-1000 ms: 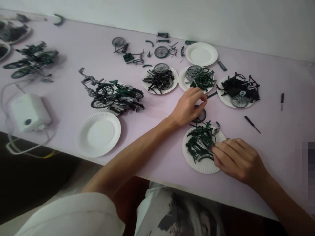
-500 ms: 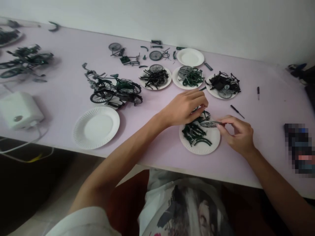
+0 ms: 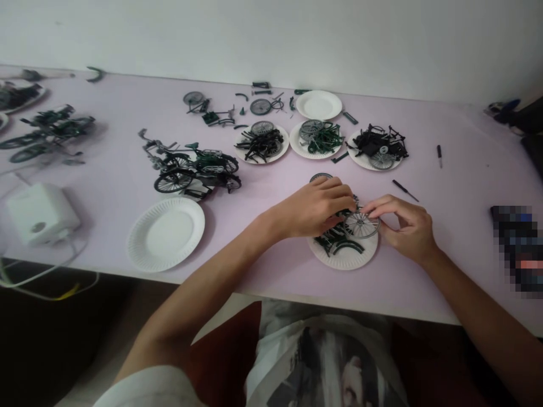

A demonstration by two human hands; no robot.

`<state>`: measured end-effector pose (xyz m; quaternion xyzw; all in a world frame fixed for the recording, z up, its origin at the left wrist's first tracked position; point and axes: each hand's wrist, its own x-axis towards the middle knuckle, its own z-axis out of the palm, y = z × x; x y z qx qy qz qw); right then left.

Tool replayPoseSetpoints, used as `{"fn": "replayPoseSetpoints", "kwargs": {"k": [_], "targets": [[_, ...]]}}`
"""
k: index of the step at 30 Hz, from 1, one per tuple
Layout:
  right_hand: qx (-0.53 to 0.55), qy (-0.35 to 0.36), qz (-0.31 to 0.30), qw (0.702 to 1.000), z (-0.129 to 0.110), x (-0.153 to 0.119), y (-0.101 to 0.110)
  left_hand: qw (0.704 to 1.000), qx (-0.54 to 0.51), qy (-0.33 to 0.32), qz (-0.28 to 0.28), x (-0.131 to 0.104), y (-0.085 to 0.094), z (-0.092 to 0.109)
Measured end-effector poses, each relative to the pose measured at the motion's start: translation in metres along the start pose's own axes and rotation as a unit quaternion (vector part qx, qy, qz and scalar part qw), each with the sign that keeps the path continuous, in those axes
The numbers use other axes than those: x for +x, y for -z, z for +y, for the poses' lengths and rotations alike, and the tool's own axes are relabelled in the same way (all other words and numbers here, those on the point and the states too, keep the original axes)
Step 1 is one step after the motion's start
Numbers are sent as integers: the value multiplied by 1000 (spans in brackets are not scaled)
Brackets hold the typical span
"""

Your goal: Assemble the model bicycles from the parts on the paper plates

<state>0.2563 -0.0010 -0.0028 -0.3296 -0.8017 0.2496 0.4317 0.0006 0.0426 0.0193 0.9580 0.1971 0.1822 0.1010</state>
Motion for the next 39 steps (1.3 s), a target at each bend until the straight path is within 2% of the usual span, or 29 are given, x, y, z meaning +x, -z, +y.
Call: {"fn": "replayPoseSetpoints", "kwargs": {"k": [4, 8, 14, 17, 19, 25, 27, 33, 39], "targets": [[9, -21, 4, 1000, 4, 1, 2, 992, 120, -24, 17, 2, -7, 2], [-1, -36, 47, 998, 8, -1, 4, 986, 160, -31, 35, 2, -1, 3], [-79, -89, 139, 983, 16, -5, 5, 988, 145, 25, 38, -6, 19, 5], [-101, -95, 162, 977, 19, -5, 4, 985, 154, 72, 33, -11, 25, 4], [-111, -96, 170, 974, 19, -5, 4, 983, 161, 78, 26, -12, 25, 5], [-124, -101, 169, 973, 17, -3, 3, 981, 185, 27, -55, -6, 12, 14], [-125, -100, 163, 974, 16, -3, 4, 980, 187, 19, -66, -5, 7, 14], [-129, -99, 146, 976, 14, -3, 4, 983, 167, 12, -75, -2, -2, 10], [-133, -93, 141, 977, 12, -2, 4, 984, 175, -8, -41, -2, -2, 6]]}}
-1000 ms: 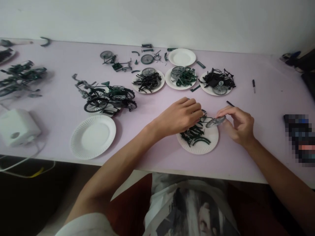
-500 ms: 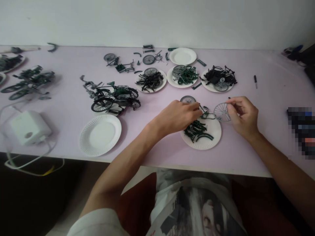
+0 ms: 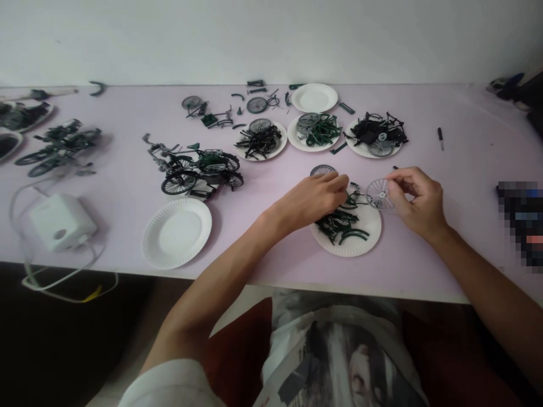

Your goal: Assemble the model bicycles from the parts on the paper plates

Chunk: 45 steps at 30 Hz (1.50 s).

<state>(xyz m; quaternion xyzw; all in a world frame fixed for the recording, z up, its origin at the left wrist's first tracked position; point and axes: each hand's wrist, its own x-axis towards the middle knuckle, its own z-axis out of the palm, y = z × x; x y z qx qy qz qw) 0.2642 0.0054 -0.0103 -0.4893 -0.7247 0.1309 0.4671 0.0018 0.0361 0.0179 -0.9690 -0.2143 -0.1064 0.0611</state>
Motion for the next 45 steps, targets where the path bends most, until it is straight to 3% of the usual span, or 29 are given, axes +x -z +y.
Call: {"fn": "replayPoseSetpoints", "kwargs": {"k": [10, 17, 23, 25, 28, 31, 34, 39, 45], "targets": [[-18, -10, 7, 1000, 3, 0, 3, 995, -54, 26, 74, 1, 10, 0], [-5, -9, 13, 1000, 3, -1, 2, 982, -35, 118, 141, 1, -5, -6], [13, -37, 10, 999, 4, -3, 2, 964, -92, 158, 195, 5, -13, -3], [15, -40, 11, 999, 4, -4, 2, 948, -147, 174, 223, 8, -14, 3], [19, -40, 2, 999, 4, -5, 0, 898, -287, 211, 259, 12, -20, 12], [23, -38, -13, 999, 3, -6, -1, 855, -391, 237, 246, 16, -26, 20], [26, -31, -25, 999, 2, -7, -2, 841, -426, 244, 229, 18, -27, 25], [15, -17, -25, 999, 0, -7, -1, 836, -448, 225, 224, 18, -21, 28], [-16, 6, -51, 999, 0, -5, 0, 879, -360, 207, 235, 15, -20, 28]]}}
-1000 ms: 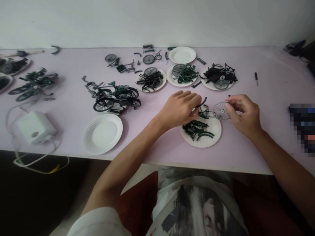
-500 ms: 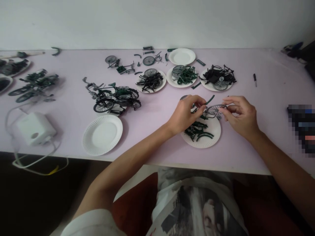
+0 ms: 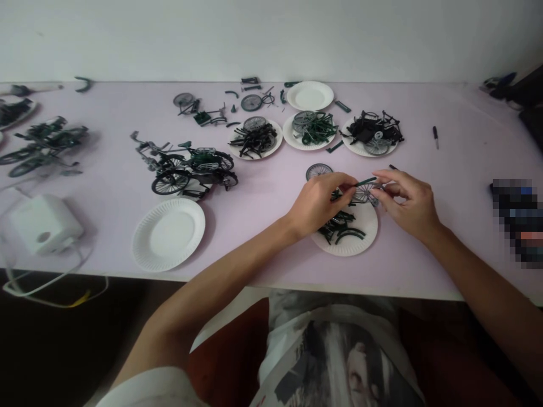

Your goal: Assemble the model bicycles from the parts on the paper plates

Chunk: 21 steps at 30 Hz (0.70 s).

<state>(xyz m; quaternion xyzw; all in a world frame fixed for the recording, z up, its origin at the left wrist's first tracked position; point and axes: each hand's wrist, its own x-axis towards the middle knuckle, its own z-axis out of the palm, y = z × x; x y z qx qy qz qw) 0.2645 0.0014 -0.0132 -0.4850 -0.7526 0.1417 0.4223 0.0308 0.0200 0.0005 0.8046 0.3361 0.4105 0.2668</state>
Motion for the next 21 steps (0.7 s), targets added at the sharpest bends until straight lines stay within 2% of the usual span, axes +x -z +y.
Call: {"fn": "replayPoseSetpoints", "kwargs": {"k": [6, 15, 21], "targets": [[4, 12, 1, 1000, -3, 0, -2, 995, 93, -47, -3, -1, 1, -2], [20, 9, -10, 1000, -5, -1, -3, 992, 99, -71, -13, 1, 3, -7], [26, 25, -10, 999, -9, 0, -2, 988, 128, -71, -53, 1, 2, -9]]}}
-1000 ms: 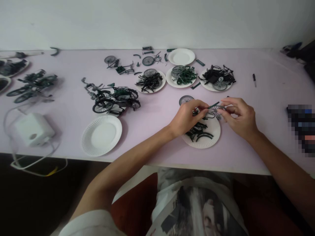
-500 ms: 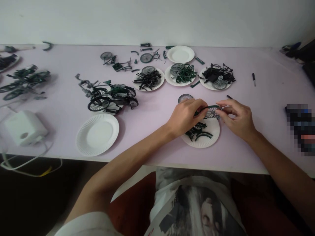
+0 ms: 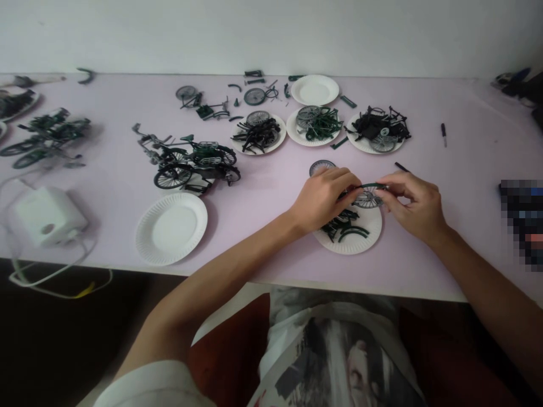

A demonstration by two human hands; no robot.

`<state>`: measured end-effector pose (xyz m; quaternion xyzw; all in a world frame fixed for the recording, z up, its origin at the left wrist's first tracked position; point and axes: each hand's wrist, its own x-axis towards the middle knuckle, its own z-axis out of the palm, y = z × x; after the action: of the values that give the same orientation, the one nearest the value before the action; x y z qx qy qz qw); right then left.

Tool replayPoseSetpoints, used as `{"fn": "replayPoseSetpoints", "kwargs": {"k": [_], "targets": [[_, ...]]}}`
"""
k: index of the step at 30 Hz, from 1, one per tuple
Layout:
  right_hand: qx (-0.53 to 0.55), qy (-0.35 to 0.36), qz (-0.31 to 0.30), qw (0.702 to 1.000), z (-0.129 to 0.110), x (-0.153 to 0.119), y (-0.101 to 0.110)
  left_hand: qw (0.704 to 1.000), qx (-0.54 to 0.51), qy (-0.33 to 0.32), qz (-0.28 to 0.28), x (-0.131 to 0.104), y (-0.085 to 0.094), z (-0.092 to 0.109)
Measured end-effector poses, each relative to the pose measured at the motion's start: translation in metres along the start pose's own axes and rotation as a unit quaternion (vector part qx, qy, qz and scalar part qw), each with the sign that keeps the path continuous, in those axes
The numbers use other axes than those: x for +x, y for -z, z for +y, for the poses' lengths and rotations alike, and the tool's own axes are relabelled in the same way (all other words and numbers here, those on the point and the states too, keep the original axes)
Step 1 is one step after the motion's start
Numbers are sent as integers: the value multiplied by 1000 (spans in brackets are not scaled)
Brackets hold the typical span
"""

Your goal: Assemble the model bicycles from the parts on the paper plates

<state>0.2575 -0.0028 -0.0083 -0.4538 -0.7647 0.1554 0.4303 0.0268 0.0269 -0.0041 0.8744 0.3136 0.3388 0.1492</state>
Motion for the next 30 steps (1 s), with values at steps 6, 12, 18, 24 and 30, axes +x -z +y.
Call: {"fn": "replayPoseSetpoints", "kwargs": {"k": [6, 12, 18, 24, 30], "targets": [[2, -1, 3, 1000, 1, -1, 2, 998, -47, 28, 9, 0, 1, 0], [-9, 14, 6, 1000, 1, -1, 3, 990, -128, 51, 11, 0, -1, -1], [3, -14, -8, 1000, 4, -4, 1, 965, -232, 118, 36, 6, 5, 0], [-63, 72, -11, 995, 5, -4, 0, 953, -266, 137, 56, 7, 5, 3], [-96, 102, -27, 990, 5, -5, 3, 948, -280, 138, 55, 7, 3, 2]]}}
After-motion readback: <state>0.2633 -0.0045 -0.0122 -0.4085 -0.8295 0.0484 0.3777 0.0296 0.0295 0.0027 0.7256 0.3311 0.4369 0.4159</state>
